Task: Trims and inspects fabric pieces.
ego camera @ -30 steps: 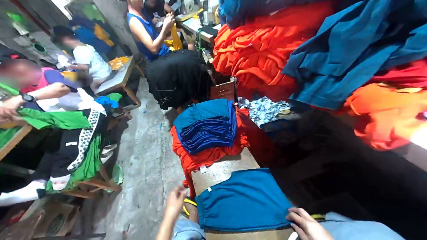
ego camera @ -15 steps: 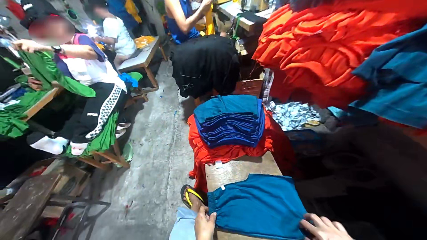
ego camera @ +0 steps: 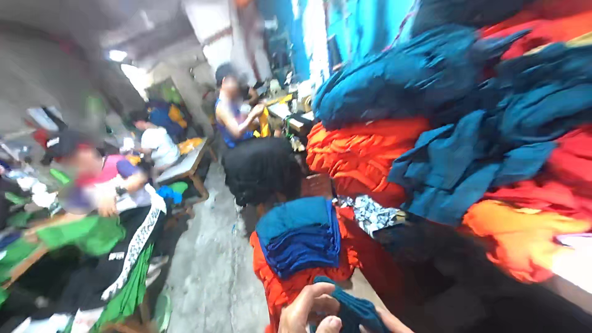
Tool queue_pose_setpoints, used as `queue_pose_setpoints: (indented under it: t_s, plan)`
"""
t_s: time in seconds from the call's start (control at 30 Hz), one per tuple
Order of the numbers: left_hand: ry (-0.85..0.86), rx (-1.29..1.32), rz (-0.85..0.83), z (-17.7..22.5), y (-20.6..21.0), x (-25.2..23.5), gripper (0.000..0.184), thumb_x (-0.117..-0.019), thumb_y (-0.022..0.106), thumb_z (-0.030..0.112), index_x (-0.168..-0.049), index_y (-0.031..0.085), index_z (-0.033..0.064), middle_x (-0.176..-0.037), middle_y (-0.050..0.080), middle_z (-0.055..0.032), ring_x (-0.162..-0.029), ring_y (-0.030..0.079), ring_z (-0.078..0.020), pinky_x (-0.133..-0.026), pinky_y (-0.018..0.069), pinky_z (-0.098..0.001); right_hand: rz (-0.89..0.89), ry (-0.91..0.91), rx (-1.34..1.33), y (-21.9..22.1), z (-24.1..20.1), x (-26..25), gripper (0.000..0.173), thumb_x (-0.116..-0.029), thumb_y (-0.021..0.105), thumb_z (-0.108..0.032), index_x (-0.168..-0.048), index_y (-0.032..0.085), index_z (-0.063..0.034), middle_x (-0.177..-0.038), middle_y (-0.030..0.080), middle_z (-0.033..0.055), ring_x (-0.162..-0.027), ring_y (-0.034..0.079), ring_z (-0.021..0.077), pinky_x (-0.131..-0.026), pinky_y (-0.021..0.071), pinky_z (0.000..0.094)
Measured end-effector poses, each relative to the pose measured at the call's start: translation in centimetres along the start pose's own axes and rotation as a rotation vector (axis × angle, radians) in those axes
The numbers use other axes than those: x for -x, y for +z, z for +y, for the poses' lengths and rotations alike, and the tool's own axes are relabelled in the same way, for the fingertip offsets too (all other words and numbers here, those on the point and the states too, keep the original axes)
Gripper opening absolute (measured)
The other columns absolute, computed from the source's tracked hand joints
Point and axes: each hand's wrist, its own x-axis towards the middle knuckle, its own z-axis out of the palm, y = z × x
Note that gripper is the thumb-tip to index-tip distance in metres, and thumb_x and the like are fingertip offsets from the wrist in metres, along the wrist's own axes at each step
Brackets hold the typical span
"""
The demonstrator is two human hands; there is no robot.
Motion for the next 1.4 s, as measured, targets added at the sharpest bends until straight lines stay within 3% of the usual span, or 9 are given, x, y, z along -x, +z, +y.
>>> queue_pose_setpoints:
  t_s: [0.07, 0.2, 0.27, 0.4, 0.67, 1.0, 1.2, 1.3, 1.4]
  plan:
    - [0.275, -0.306, -0.150, 3.6, -1.5, -4.6, 0.031, -0.0931, 0.063, 0.007, -0.121, 0.068, -0.0041, -0.122, 0.068, -0.0167, -0.116, 0.065, -0.0229, -0.097, 0.0552, -0.0387, 0.129, -0.039, -0.151, -0.4, -3.9, -0.8, 0.024, -0.0951, 0.058, 0.004, -0.119, 0.061, 0.0073, -0.107, 0.071, -0.0010, -0.101, 0.066, -0.0007, -0.095, 0.0554, 0.0239]
    - [0.435, -0.631, -0.430, 10.6, -4.0, -10.0, 0.057, -0.0953, 0.061, 0.048, -0.138, 0.062, 0.0101, -0.140, 0.062, -0.0097, -0.141, 0.048, -0.0340, -0.110, 0.0314, -0.0719, 0.069, -0.295, -0.339, -1.0, -9.3, -1.8, 0.025, -0.0978, 0.052, 0.005, -0.118, 0.062, -0.0052, -0.109, 0.071, -0.0123, -0.104, 0.065, -0.0020, -0.096, 0.0548, 0.0255]
    - [0.436, -0.538, -0.484, 12.3, -4.2, -10.0, 0.065, -0.0963, 0.055, 0.059, -0.130, 0.066, 0.0046, -0.124, 0.070, -0.0105, -0.124, 0.061, -0.0245, -0.107, 0.0393, -0.0602, -0.009, -0.397, -0.393, -1.8, -10.9, -1.6, 0.027, -0.1011, 0.052, -0.001, -0.119, 0.066, -0.0151, -0.111, 0.071, -0.0167, -0.104, 0.065, -0.0031, -0.095, 0.0549, 0.0252]
    - [0.486, -0.448, -0.336, 13.3, -2.4, -7.1, 0.037, -0.0876, 0.078, 0.028, -0.099, 0.068, -0.0063, -0.091, 0.068, -0.0158, -0.086, 0.066, -0.0139, -0.078, 0.0540, -0.0246, -0.135, -0.418, -0.218, -4.9, -11.8, -0.3, 0.022, -0.0993, 0.057, -0.002, -0.120, 0.065, -0.0040, -0.111, 0.071, -0.0105, -0.104, 0.065, -0.0032, -0.095, 0.0551, 0.0251]
    - [0.456, -0.388, -0.167, 12.9, -0.3, -2.4, 0.033, -0.0865, 0.079, 0.023, -0.099, 0.067, -0.0046, -0.092, 0.067, -0.0131, -0.088, 0.065, -0.0085, -0.080, 0.0531, -0.0198, -0.497, -0.695, 0.135, -9.6, -12.3, -1.0, 0.032, -0.1023, 0.062, -0.027, -0.112, 0.065, 0.0038, -0.104, 0.071, 0.0095, -0.099, 0.065, 0.0001, -0.088, 0.0536, 0.0176]
    - [0.469, -0.151, -0.194, 11.8, 1.4, 0.6, 0.040, -0.0954, 0.071, 0.031, -0.109, 0.068, -0.0068, -0.097, 0.067, -0.0137, -0.096, 0.062, -0.0079, -0.087, 0.0509, -0.0199, -0.477, -0.719, 0.143, -9.7, -13.7, 0.2, 0.021, -0.0984, 0.067, -0.015, -0.100, 0.065, 0.0056, -0.092, 0.068, 0.0107, -0.091, 0.063, 0.0001, -0.083, 0.0501, 0.0142]
    - [0.401, -0.207, -0.137, 12.2, 1.8, 1.8, 0.030, -0.0931, 0.073, 0.018, -0.105, 0.070, -0.0092, -0.091, 0.068, -0.0169, -0.090, 0.064, -0.0122, -0.083, 0.0516, -0.0221, -0.420, -0.538, 0.012, -9.3, -12.8, 2.1, 0.016, -0.0984, 0.067, -0.013, -0.101, 0.065, 0.0026, -0.093, 0.069, -0.0012, -0.090, 0.062, -0.0059, -0.084, 0.0517, 0.0158]
    - [0.419, -0.246, -0.217, 12.8, 1.3, 0.6, 0.025, -0.0903, 0.074, 0.012, -0.105, 0.071, -0.0082, -0.093, 0.069, -0.0171, -0.091, 0.065, -0.0140, -0.084, 0.0531, -0.0238, -0.473, -0.503, -0.067, -9.4, -12.4, 2.0, 0.021, -0.1002, 0.065, -0.018, -0.119, 0.065, -0.0092, -0.108, 0.071, -0.0100, -0.099, 0.064, -0.0060, -0.089, 0.0543, 0.0184]
    - [0.450, -0.382, -0.361, 13.6, 0.8, -2.4, 0.026, -0.0892, 0.075, 0.015, -0.106, 0.071, -0.0044, -0.096, 0.072, -0.0150, -0.091, 0.069, -0.0156, -0.083, 0.0559, -0.0274, -0.322, -0.522, -0.078, -9.4, -11.5, 2.0, 0.017, -0.0992, 0.066, -0.029, -0.114, 0.069, -0.0217, -0.104, 0.071, -0.0175, -0.095, 0.064, -0.0082, -0.083, 0.0551, 0.0147]
